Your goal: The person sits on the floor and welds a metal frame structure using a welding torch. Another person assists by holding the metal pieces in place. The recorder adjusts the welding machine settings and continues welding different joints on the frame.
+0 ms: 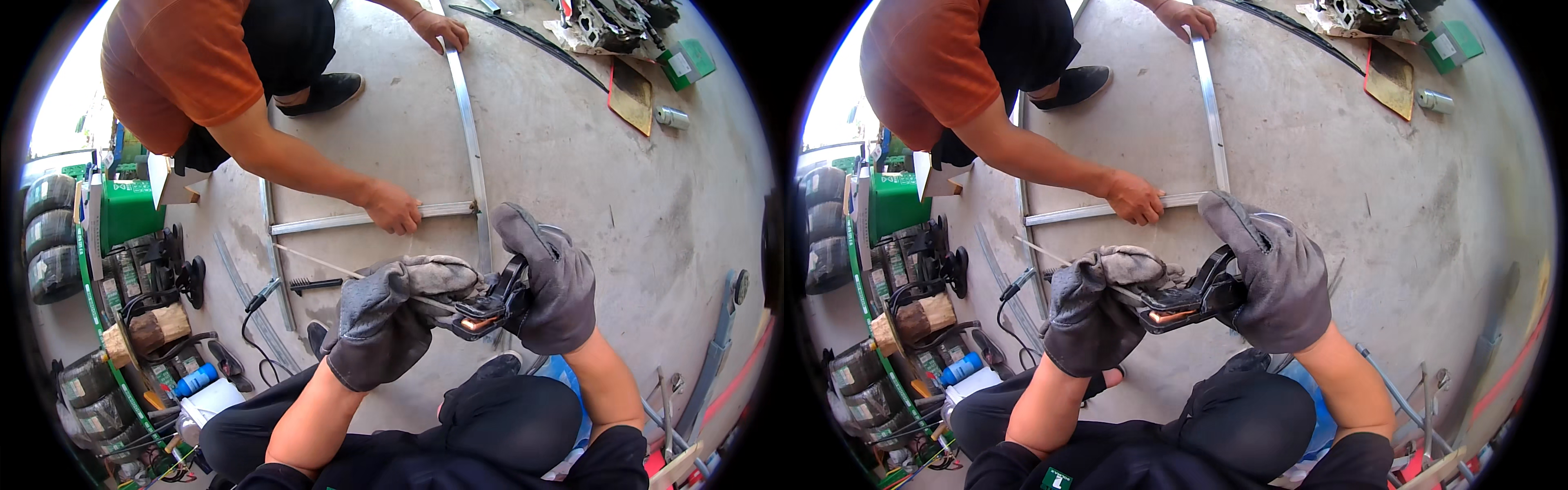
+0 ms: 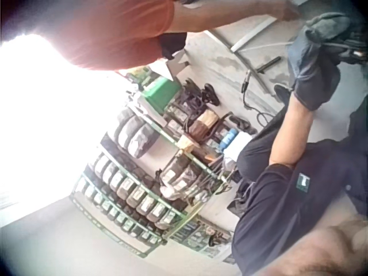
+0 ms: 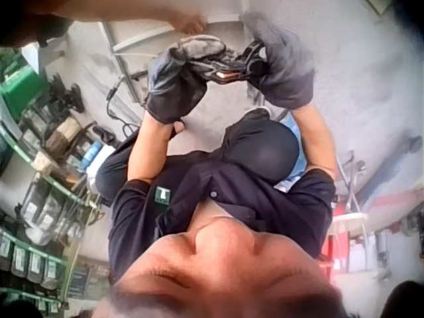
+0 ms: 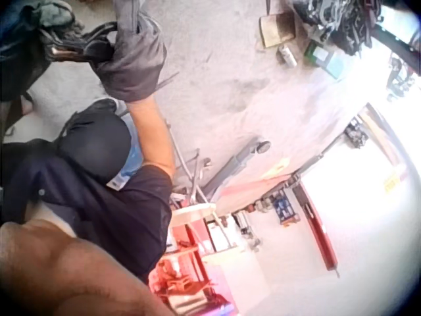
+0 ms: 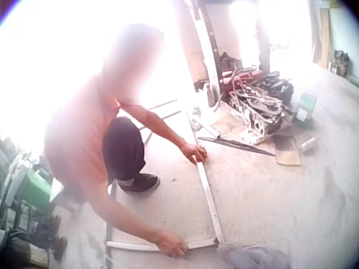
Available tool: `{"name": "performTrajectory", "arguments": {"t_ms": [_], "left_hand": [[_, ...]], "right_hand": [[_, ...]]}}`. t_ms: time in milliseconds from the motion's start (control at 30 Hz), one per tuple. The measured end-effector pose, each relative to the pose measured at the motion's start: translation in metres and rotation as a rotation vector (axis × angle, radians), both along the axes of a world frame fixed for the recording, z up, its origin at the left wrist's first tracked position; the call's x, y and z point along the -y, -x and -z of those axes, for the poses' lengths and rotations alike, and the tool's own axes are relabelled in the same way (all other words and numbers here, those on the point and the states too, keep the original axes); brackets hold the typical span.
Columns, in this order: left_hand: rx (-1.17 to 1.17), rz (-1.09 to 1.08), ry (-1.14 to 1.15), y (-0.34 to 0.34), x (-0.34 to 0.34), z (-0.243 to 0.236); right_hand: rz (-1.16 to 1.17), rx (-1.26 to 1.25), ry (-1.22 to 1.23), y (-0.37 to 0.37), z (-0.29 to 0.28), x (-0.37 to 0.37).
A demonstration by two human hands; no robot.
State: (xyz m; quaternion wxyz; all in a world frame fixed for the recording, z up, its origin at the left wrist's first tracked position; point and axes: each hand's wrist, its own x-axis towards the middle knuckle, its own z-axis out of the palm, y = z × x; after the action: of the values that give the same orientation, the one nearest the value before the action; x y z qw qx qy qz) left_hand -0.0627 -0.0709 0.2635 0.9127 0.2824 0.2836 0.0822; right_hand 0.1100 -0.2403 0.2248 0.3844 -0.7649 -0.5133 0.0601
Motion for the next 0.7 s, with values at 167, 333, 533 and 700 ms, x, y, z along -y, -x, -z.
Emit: {"name": "performTrajectory", "arguments": {"t_ms": [167, 333, 533, 700], "left_hand": [[-0.026, 0.005, -0.027, 0.009, -0.003, 0.005], [-0.051, -0.061, 0.024, 0.022, -0.001, 0.006], [-0.038, -0.088, 0.099, 0.044, -0.009, 0.010], [-0.066, -0.096, 0.033, 0.057, -0.016, 0.009]], "right_hand": [[-0.002, -0.167, 0.172, 0.015, 0.000, 0.005], [0.018, -0.117, 0.179, 0.026, -0.006, 0.000], [-0.034, -0.037, 0.120, 0.033, -0.009, -0.011], [-0.047, -0.009, 0.166, 0.037, -0.009, -0.009]]}}
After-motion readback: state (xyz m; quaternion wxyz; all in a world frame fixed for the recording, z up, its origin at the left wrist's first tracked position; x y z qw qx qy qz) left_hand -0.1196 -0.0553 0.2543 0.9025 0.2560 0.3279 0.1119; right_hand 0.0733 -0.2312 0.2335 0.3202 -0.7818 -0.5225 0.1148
